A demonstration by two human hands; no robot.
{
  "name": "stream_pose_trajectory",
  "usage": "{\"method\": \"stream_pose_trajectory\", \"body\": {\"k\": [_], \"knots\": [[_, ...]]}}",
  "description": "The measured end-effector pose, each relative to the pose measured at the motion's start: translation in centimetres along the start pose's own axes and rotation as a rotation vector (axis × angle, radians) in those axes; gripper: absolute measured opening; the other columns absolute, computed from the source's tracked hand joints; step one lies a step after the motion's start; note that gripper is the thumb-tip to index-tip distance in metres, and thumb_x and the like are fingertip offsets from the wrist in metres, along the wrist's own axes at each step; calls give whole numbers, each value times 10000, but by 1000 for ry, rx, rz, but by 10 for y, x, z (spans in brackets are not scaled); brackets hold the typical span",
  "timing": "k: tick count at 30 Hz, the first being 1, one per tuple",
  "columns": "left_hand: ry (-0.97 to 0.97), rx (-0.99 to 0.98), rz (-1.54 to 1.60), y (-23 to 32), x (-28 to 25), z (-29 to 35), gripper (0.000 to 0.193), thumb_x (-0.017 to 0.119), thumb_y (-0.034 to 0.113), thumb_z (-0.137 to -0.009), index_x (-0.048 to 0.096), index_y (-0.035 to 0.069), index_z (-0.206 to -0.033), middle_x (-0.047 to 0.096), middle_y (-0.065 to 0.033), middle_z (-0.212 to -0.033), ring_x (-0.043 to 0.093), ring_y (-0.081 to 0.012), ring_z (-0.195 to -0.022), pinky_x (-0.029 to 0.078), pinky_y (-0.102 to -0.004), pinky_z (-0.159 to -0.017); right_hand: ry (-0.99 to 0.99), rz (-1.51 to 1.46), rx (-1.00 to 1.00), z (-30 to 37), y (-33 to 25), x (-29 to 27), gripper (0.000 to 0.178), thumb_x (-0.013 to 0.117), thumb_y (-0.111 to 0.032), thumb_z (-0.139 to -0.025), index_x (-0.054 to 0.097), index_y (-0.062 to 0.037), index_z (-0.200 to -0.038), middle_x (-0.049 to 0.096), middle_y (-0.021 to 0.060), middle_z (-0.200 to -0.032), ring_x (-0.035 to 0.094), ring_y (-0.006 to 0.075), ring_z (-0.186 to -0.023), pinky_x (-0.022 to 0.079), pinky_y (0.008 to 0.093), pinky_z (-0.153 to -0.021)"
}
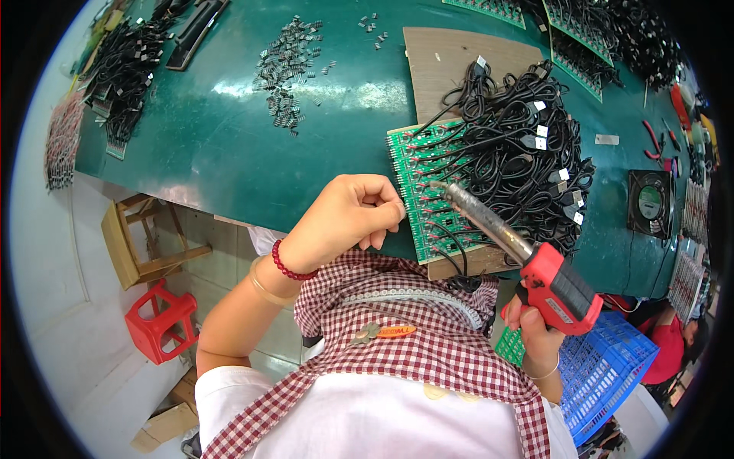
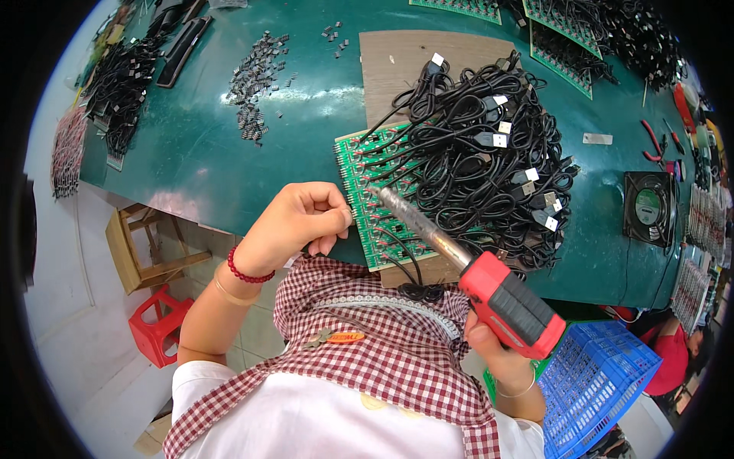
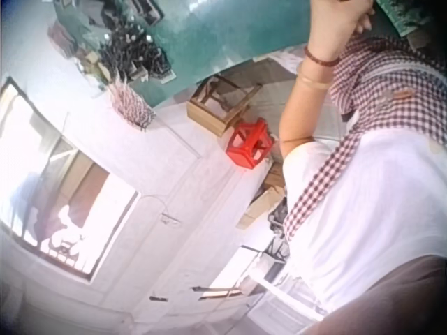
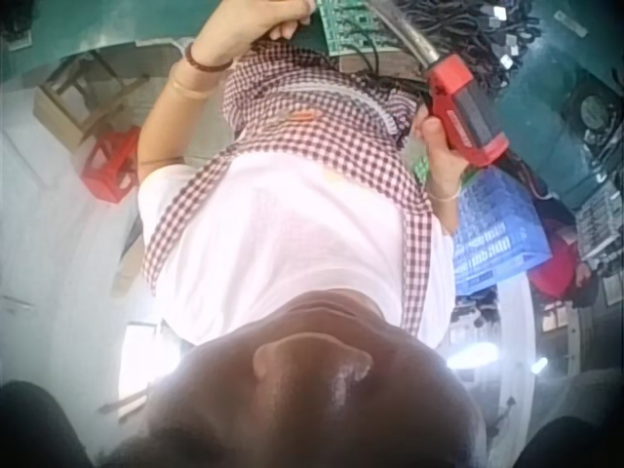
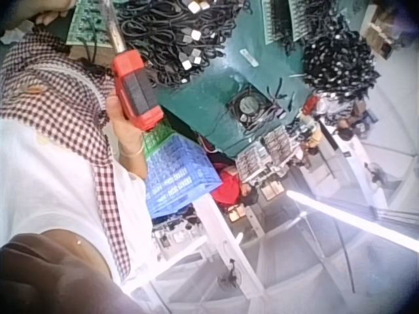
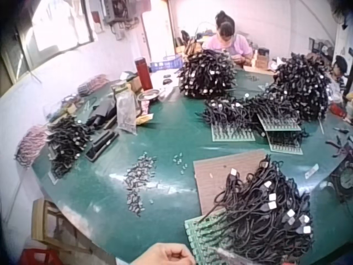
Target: The person solders small electronic components onto circuit boards using a soldering iron, placing components onto the boards by hand, and sets aside completed boards to work on new ones.
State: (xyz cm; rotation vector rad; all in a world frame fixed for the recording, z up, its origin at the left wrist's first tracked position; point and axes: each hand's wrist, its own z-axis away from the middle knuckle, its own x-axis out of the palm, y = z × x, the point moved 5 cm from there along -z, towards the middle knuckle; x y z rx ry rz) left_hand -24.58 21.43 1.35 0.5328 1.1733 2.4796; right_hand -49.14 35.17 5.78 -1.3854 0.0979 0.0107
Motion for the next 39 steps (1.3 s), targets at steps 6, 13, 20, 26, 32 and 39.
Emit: {"method": "stream_pose_trajectory", "body": {"k": [6,13,20,26,32,39], "knots": [[-54,-6,51,-1,0,-1,101,574,93,-845,572,13,-783,597,-42,-697,527,-49,-511,393,-173,-432,-25,-24,105,7,9,-6,335,686,-161,-796,569,30,-1045,569,69,-757,536,132,-628,439,251,-563],[-47,-1,57,1,1,-2,98,563,85,-854,566,8,-794,592,-42,-692,530,-49,-506,399,-167,-432,3,69,148,3,13,-2,230,696,-214,-765,629,-17,-864,572,66,-757,537,149,-648,419,266,-546],[-42,-16,50,0,0,-2,96,559,82,-851,561,13,-784,578,-22,-659,520,-41,-493,390,-164,-427,3,77,188,0,14,2,199,701,-205,-743,630,-31,-810,566,58,-723,528,166,-620,414,280,-542],[-36,-13,34,1,2,-1,96,551,81,-853,558,18,-781,566,-10,-646,508,-36,-488,381,-163,-424,-31,130,174,5,14,1,175,696,-175,-740,631,-29,-810,568,58,-720,527,159,-614,413,274,-542],[-20,-16,28,1,2,-1,97,547,79,-853,554,23,-775,563,-6,-643,502,-33,-488,375,-163,-425,43,77,184,5,12,1,175,691,-156,-738,625,-26,-835,563,63,-749,523,161,-605,406,274,-531],[-13,-13,25,1,3,0,90,545,79,-847,552,28,-773,561,-1,-641,502,-30,-491,370,-159,-426,-3,182,202,15,20,-5,180,686,-169,-741,616,-36,-840,557,52,-755,514,168,-635,396,286,-542]]}}
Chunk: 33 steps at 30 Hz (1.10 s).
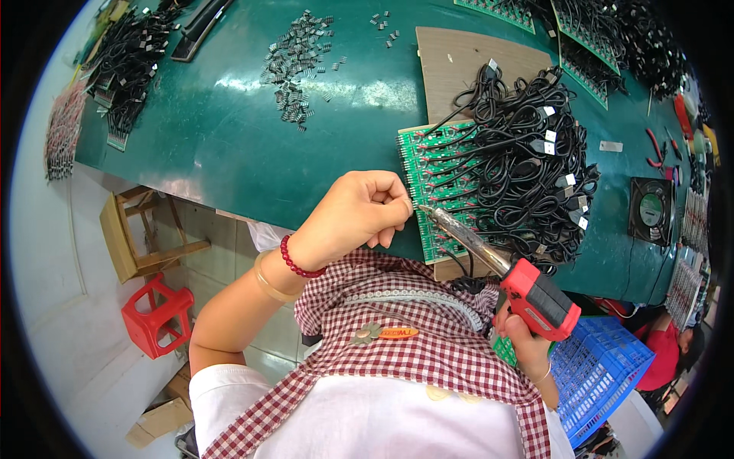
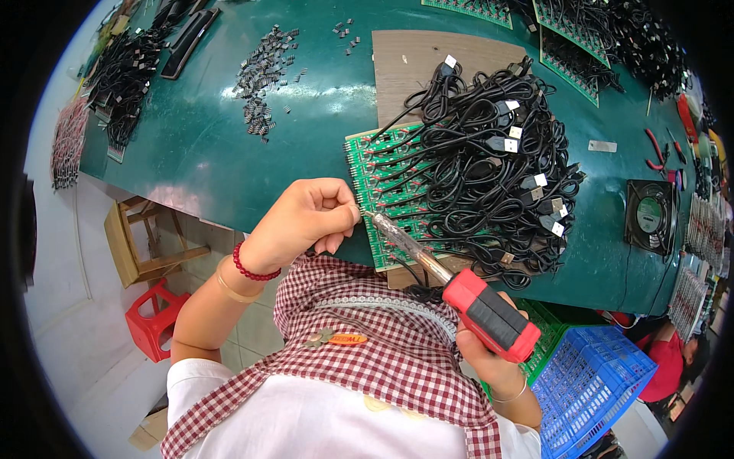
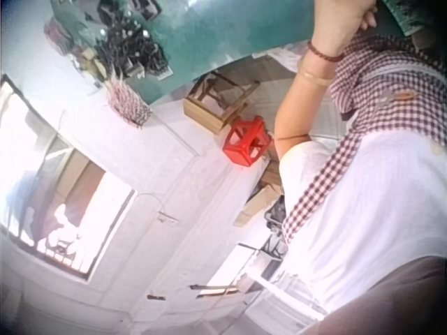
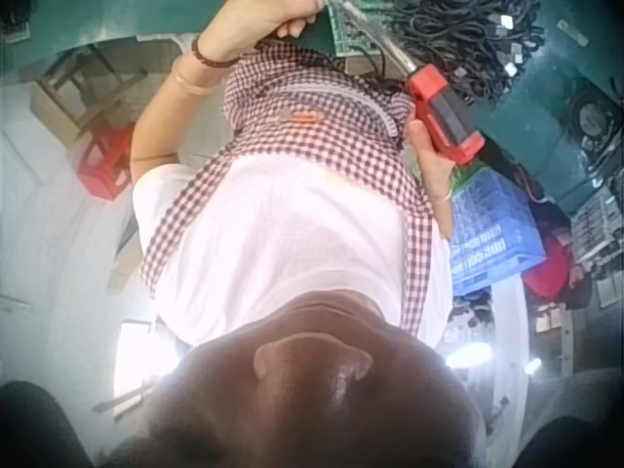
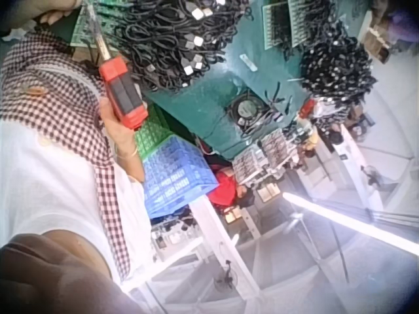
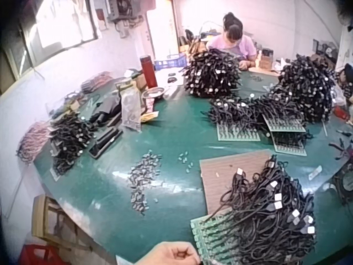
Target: The person solders small electronic components onto circuit boards using a soldering iron, placing components onto the boards by hand, and sets aside completed boards to work on new ones.
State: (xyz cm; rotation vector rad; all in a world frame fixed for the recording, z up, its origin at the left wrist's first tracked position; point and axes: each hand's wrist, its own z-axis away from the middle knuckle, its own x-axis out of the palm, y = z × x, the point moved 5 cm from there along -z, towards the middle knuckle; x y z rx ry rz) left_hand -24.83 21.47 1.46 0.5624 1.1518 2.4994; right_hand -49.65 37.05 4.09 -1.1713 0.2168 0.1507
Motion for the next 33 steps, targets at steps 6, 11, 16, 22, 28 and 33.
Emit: {"method": "stream_pose_trajectory", "body": {"k": [6,11,16,22,28,33], "knots": [[10,-7,-2,0,0,0,85,544,80,-840,552,31,-771,557,2,-638,497,-28,-491,368,-158,-427,-17,24,20,2,0,-1,203,681,-162,-748,607,-35,-886,551,38,-755,504,151,-625,379,274,-536],[15,4,-12,1,1,1,97,541,96,-846,558,33,-774,556,1,-636,497,-30,-491,369,-160,-425,60,-231,11,1,-9,5,187,660,-119,-781,585,-13,-915,548,21,-742,492,108,-627,392,262,-552],[13,9,-5,-1,0,0,102,540,103,-847,562,31,-778,555,-1,-635,499,-32,-491,372,-161,-423,-66,-141,-26,-1,-11,5,278,642,-83,-799,566,27,-1043,539,35,-713,481,100,-604,395,246,-552],[30,15,-26,0,1,2,102,553,109,-844,565,28,-782,562,-5,-645,507,-35,-487,370,-161,-414,-13,-267,-66,0,-17,5,426,562,-263,-885,423,28,-1163,484,67,-611,439,117,-502,387,257,-477],[391,346,-621,31,-38,9,150,619,118,-799,549,-13,-814,598,-89,-675,575,-180,-552,442,-286,-487,20,-313,-172,-6,-29,4,413,549,-279,-893,418,29,-1134,467,65,-584,417,115,-466,374,257,-449],[864,397,-1233,50,-89,13,158,623,96,-774,507,-11,-792,600,-173,-787,593,-347,-755,470,-422,-645,65,-320,-180,-7,-33,6,427,545,-302,-897,411,29,-1130,458,58,-569,416,112,-461,370,254,-442]]}}
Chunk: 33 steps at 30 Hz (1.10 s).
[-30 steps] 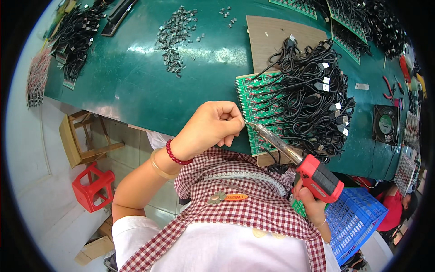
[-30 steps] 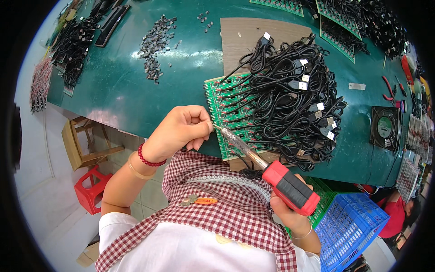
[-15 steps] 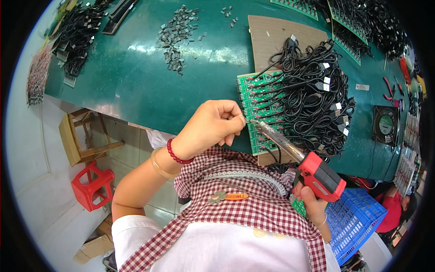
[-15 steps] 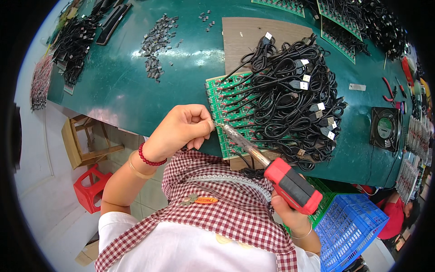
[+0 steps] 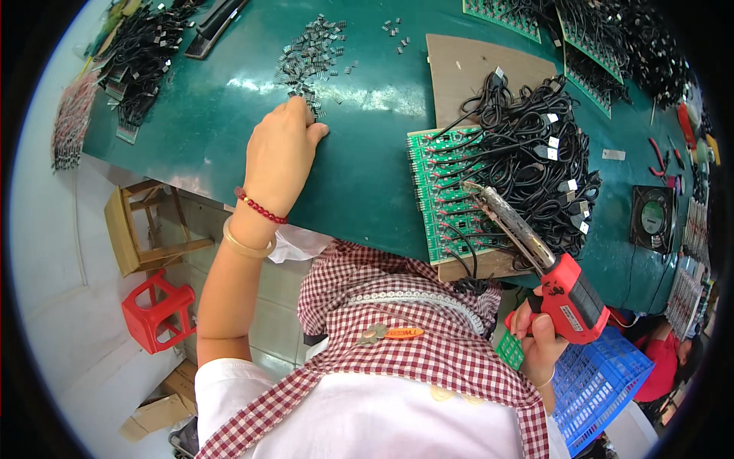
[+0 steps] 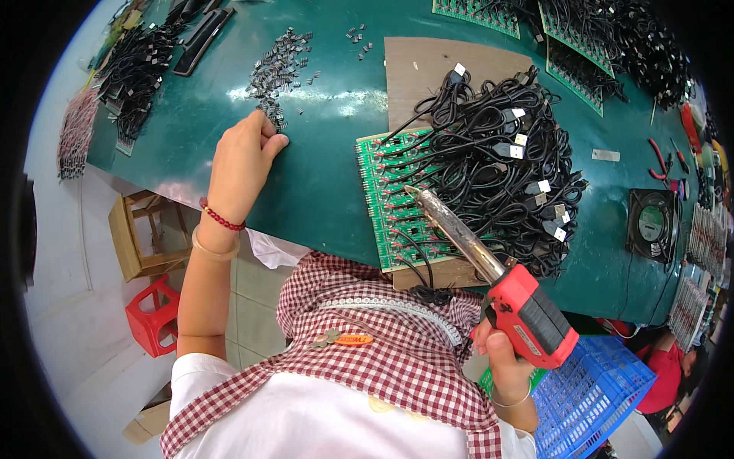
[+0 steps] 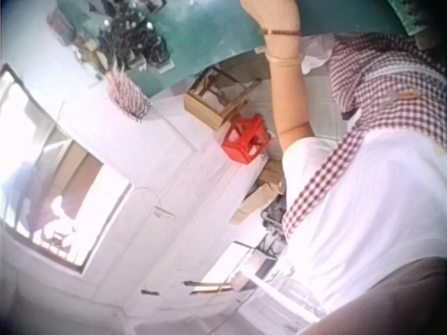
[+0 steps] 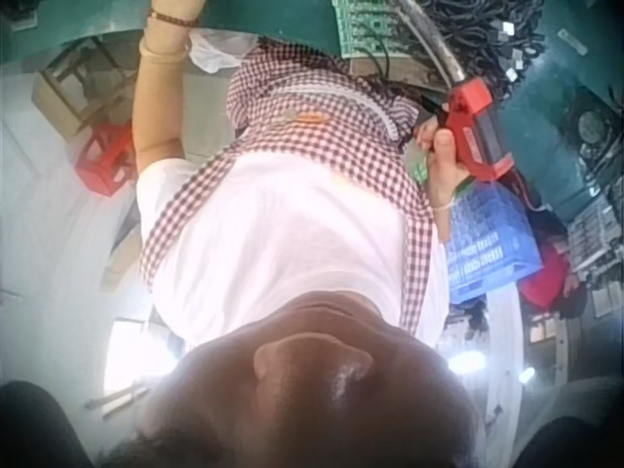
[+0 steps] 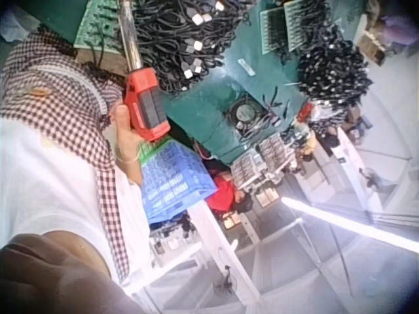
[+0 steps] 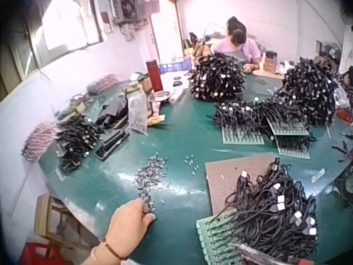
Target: The person solders small electronic components onto circuit boards using a soldering iron, placing components onto the boards by hand, and sets aside completed boards to work on new ones.
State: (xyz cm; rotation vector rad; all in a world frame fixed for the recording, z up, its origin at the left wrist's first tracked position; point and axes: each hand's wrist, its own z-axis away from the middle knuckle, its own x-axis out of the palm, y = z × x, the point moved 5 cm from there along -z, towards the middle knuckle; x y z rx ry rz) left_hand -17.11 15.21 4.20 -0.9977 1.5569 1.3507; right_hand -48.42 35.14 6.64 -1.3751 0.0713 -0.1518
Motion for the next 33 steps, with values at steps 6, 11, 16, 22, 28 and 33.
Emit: {"method": "stream_pose_trajectory", "body": {"k": [6,11,16,22,28,33], "knots": [[104,138,-16,8,-8,0,82,596,19,-779,536,-37,-786,605,-145,-694,604,-268,-585,469,-346,-546,-16,-1,-64,-6,-8,4,428,544,-316,-895,410,25,-1117,454,56,-563,410,110,-455,374,253,-440],[-673,-249,1312,88,-1,51,50,553,2,-857,565,-37,-885,616,-82,-764,622,-112,-620,532,-230,-547,-64,35,-61,-16,-26,26,400,567,-111,-870,349,-24,-1193,510,76,-688,475,133,-563,434,271,-534],[-1046,-255,1577,139,6,107,52,550,-17,-865,530,-34,-910,622,-79,-787,634,-110,-695,546,-235,-621,-238,156,106,-21,-31,49,481,572,48,-799,349,-49,-1215,521,72,-870,504,130,-735,433,265,-647],[-979,-214,1569,143,12,116,45,562,-15,-857,543,-33,-894,618,-48,-740,623,-90,-658,540,-223,-605,-328,435,125,-21,-24,41,241,667,19,-731,588,-40,-951,591,79,-919,571,193,-793,440,308,-709],[-766,138,1160,140,2,106,34,595,-14,-797,572,-26,-819,615,-41,-711,581,-62,-584,493,-204,-534,-276,591,-146,-20,-23,45,201,676,-16,-728,604,-48,-913,584,88,-935,562,230,-780,430,334,-706],[-800,23,1269,122,17,97,13,586,-5,-788,581,-13,-796,605,-24,-718,543,-45,-564,443,-195,-485,-262,490,-38,-16,-17,33,192,658,-25,-752,604,-44,-935,575,78,-820,550,214,-746,432,320,-681]]}}
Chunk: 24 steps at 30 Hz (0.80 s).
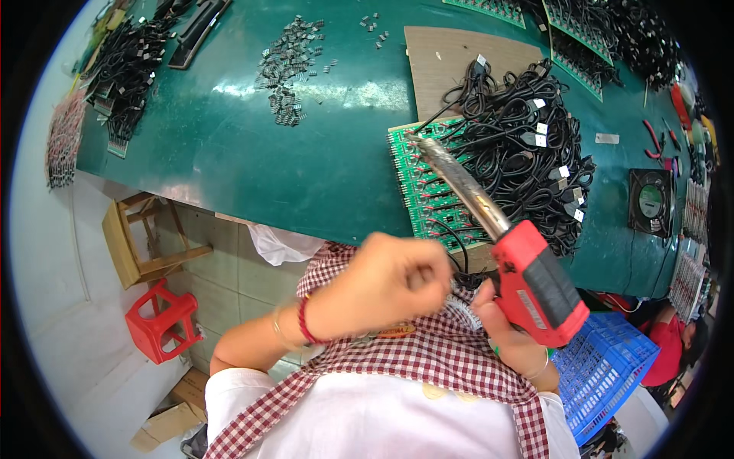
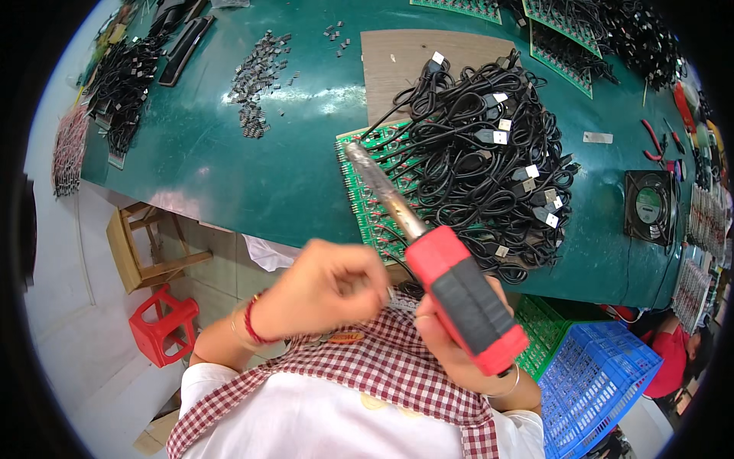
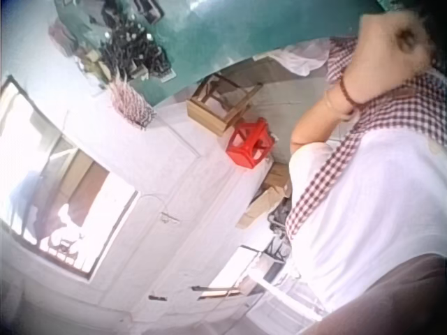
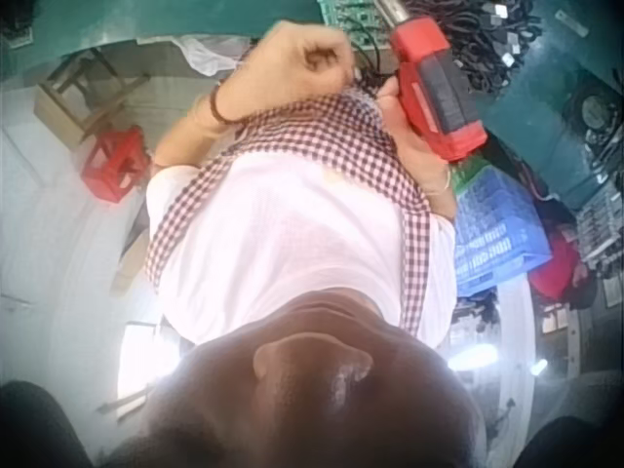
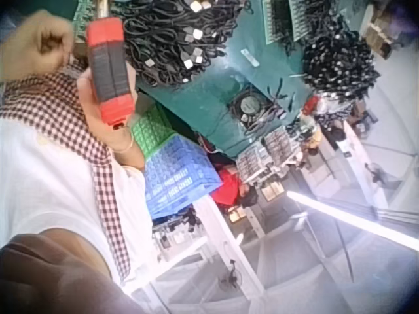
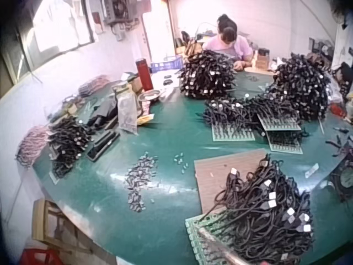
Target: The person solders small electronic components onto circuit boards using a soldering iron, placing components onto the boards by hand, and sets aside completed boards to work on new ones.
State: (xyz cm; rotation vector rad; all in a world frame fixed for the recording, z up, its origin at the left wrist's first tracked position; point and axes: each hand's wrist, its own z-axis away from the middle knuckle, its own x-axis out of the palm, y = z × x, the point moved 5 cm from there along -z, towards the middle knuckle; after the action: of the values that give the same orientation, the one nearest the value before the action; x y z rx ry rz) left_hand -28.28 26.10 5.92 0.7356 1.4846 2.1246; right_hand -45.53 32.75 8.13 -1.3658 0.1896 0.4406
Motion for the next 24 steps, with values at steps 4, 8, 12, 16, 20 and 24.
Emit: {"method": "stream_pose_trajectory", "body": {"k": [4,8,12,16,20,24], "knots": [[168,-308,209,-26,-44,-4,88,576,76,-840,569,-7,-813,597,-30,-685,529,-47,-512,406,-180,-439,88,-246,59,12,16,-11,284,619,-110,-833,524,21,-1067,540,67,-703,519,143,-624,457,291,-606],[160,-357,158,-29,-56,-12,125,582,122,-856,564,8,-807,590,-28,-665,523,-42,-504,384,-163,-426,158,-293,66,27,36,-17,502,625,-269,-856,429,47,-1193,496,56,-622,452,119,-504,441,278,-520],[111,-345,182,-34,-57,-17,117,578,121,-866,560,21,-807,589,-24,-667,523,-36,-513,380,-154,-428,192,-421,126,37,47,-18,323,686,-145,-791,578,29,-1041,574,43,-760,531,104,-646,437,247,-565],[105,-357,180,-33,-58,-18,106,578,109,-863,557,21,-808,588,-24,-668,522,-36,-511,386,-157,-433,191,-364,196,42,55,-20,261,702,-183,-769,612,-6,-937,569,42,-739,523,123,-632,421,261,-553],[78,-370,158,-32,-57,-19,94,577,96,-856,551,23,-802,584,-19,-665,520,-35,-508,386,-157,-436,126,-253,230,45,59,-18,184,704,-196,-750,623,-54,-835,572,41,-749,514,169,-628,387,294,-545],[70,-365,156,-33,-57,-20,81,571,82,-849,546,28,-794,581,-15,-665,521,-33,-513,381,-157,-435,131,-218,296,46,58,-18,157,703,-186,-734,621,-77,-811,566,38,-743,519,193,-649,380,308,-551]]}}
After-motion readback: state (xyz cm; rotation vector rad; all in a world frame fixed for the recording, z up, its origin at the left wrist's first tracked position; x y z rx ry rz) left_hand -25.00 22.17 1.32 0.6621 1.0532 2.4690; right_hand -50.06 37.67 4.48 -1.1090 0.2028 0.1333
